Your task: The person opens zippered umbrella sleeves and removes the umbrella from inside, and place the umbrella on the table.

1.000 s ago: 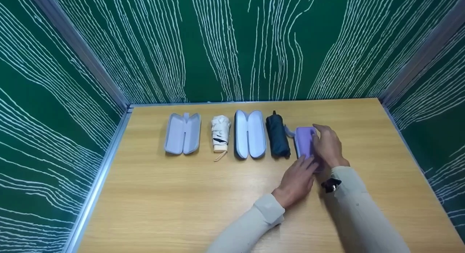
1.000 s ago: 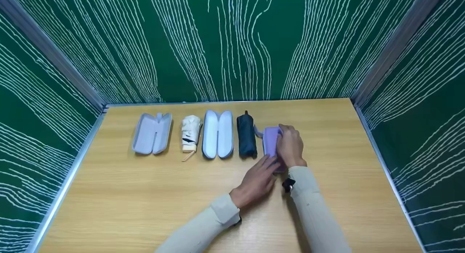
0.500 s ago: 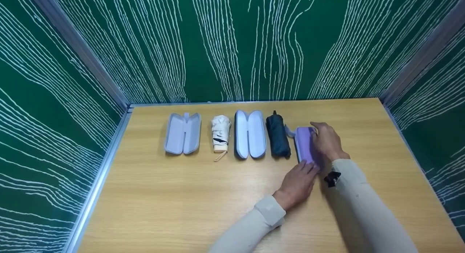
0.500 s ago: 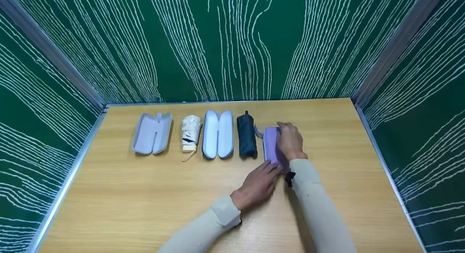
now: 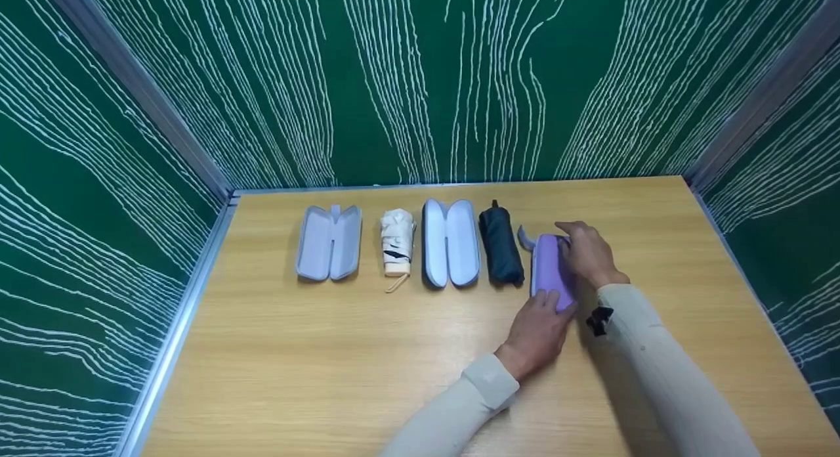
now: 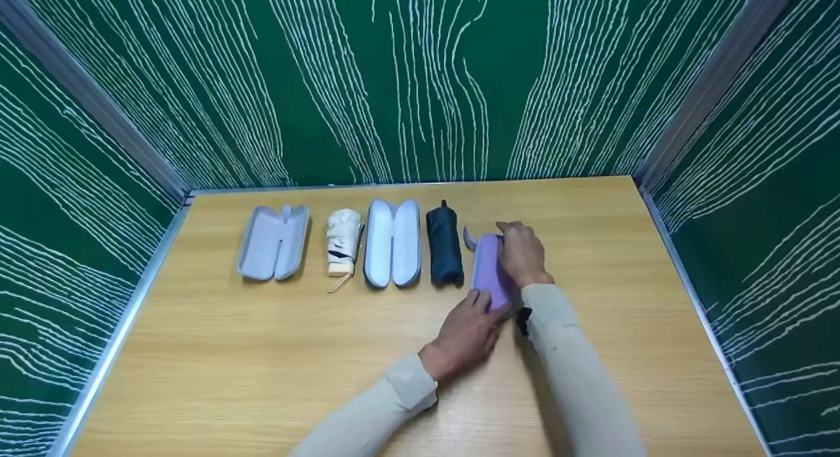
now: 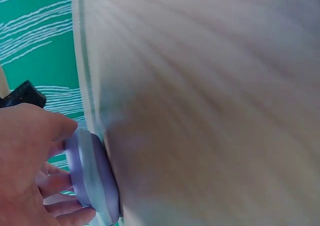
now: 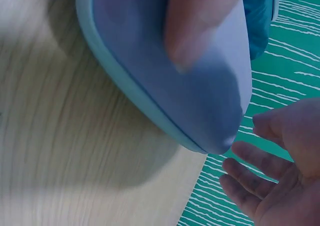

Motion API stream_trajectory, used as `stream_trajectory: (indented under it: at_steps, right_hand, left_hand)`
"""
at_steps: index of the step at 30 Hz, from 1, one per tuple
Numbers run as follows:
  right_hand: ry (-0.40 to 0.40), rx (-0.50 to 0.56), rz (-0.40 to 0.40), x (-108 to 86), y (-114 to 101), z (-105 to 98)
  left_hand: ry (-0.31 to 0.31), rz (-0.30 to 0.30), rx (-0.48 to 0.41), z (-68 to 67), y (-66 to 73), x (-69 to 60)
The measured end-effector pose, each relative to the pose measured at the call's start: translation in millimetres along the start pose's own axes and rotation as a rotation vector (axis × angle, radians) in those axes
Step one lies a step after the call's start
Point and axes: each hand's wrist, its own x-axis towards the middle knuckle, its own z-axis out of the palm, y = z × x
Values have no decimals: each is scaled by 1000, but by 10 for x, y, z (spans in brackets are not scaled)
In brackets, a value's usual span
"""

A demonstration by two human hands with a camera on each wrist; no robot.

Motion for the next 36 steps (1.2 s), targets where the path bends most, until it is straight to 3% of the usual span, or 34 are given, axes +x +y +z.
stream_trajectory:
  at_steps: [11,18,25,36]
  right_hand:
    - [-112,-36,-17,74,14,-48]
    - [-169,-44,-17,140,36,-94]
    - [-142,-169,-156,211,134,-83]
    - [-179,-177,-152,255,202,-86]
  left_hand:
    - [42,-84,-56,-4,14,23]
    - [68,-127,-39,40,23,9]
    - [150,-157,-72,77,37,28]
    - [75,-146,-7,-5,62,23]
